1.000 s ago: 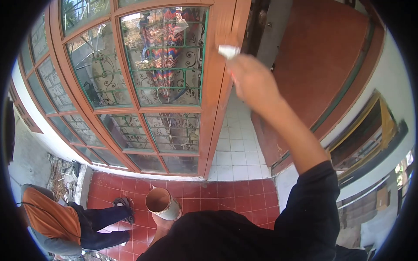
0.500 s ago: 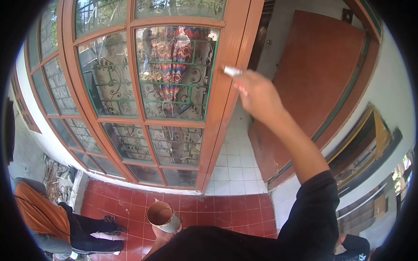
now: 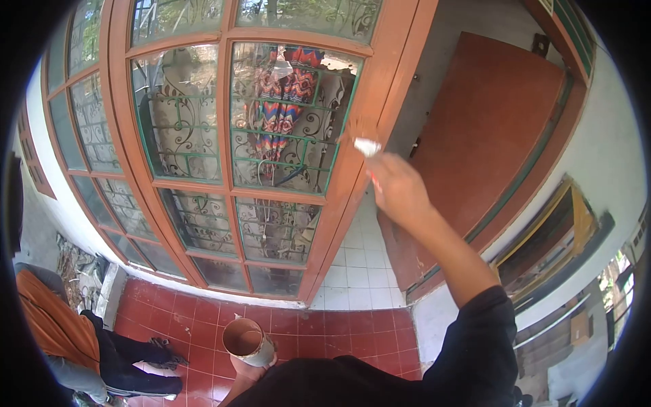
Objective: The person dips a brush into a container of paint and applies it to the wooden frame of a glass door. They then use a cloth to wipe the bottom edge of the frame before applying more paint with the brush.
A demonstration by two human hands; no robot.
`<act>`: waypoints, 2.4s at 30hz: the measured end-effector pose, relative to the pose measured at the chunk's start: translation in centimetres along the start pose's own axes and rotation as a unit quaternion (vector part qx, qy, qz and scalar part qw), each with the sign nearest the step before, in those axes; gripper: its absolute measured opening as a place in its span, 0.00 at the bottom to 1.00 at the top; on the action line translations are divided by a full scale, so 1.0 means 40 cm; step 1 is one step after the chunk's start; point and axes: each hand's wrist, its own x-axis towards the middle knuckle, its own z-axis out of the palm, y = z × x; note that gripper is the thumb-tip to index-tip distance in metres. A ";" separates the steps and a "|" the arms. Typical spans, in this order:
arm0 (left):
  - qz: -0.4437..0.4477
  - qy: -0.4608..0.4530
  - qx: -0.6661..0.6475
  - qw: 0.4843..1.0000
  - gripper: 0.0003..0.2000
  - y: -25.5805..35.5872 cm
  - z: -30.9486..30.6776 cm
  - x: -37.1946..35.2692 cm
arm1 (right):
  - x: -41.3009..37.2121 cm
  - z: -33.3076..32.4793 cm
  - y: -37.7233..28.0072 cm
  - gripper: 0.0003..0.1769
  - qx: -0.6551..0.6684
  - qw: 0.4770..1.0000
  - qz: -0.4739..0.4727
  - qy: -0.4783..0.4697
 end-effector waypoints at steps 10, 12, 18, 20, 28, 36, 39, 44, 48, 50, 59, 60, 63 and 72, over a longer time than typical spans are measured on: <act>-0.025 -0.039 0.014 0.999 0.36 0.077 -0.059 -0.020 | -0.003 -0.030 0.027 0.11 0.082 0.994 0.061 -0.049; -0.043 -0.005 -0.029 0.999 0.35 0.086 -0.049 -0.028 | 0.079 -0.077 0.063 0.11 0.053 0.997 0.053 0.011; -0.052 -0.002 -0.050 0.997 0.36 0.089 -0.029 -0.031 | 0.220 -0.136 0.133 0.13 -0.077 0.983 0.016 0.164; -0.050 0.014 -0.049 0.997 0.36 0.089 -0.029 -0.035 | 0.186 -0.111 0.106 0.13 -0.070 0.989 0.012 0.129; -0.030 -0.009 -0.046 0.998 0.36 0.089 -0.049 -0.049 | -0.166 0.095 -0.080 0.14 0.084 0.990 0.082 -0.082; -0.028 0.002 -0.026 0.999 0.37 0.105 -0.040 -0.052 | -0.011 -0.002 0.018 0.10 0.081 0.994 0.079 -0.001; -0.028 0.017 -0.030 0.999 0.38 0.097 -0.034 -0.039 | 0.095 -0.059 0.079 0.11 0.023 0.993 0.037 0.112; -0.023 0.005 -0.037 0.999 0.37 0.052 0.016 -0.030 | 0.095 -0.040 0.073 0.10 -0.025 0.992 0.022 0.124; 0.012 -0.003 0.000 1.000 0.35 0.018 0.031 -0.021 | -0.068 0.072 -0.011 0.11 -0.001 1.000 0.029 -0.011; -0.005 -0.045 -0.017 0.999 0.36 0.034 -0.018 -0.005 | -0.134 0.096 -0.051 0.11 0.038 0.998 0.035 -0.045; -0.024 -0.089 -0.009 0.996 0.37 0.019 -0.033 0.008 | -0.009 0.003 0.063 0.11 0.080 0.995 0.058 0.003; -0.028 -0.068 -0.013 0.997 0.37 0.016 -0.033 0.008 | 0.028 -0.013 0.082 0.11 0.076 0.995 0.049 0.037; -0.038 -0.068 -0.013 0.997 0.37 -0.006 -0.014 0.013 | 0.094 -0.045 0.097 0.12 0.024 0.995 0.025 0.096; 0.068 0.066 0.072 0.993 0.34 -0.096 0.124 -0.015 | -0.160 0.105 -0.032 0.13 0.020 0.984 -0.044 -0.169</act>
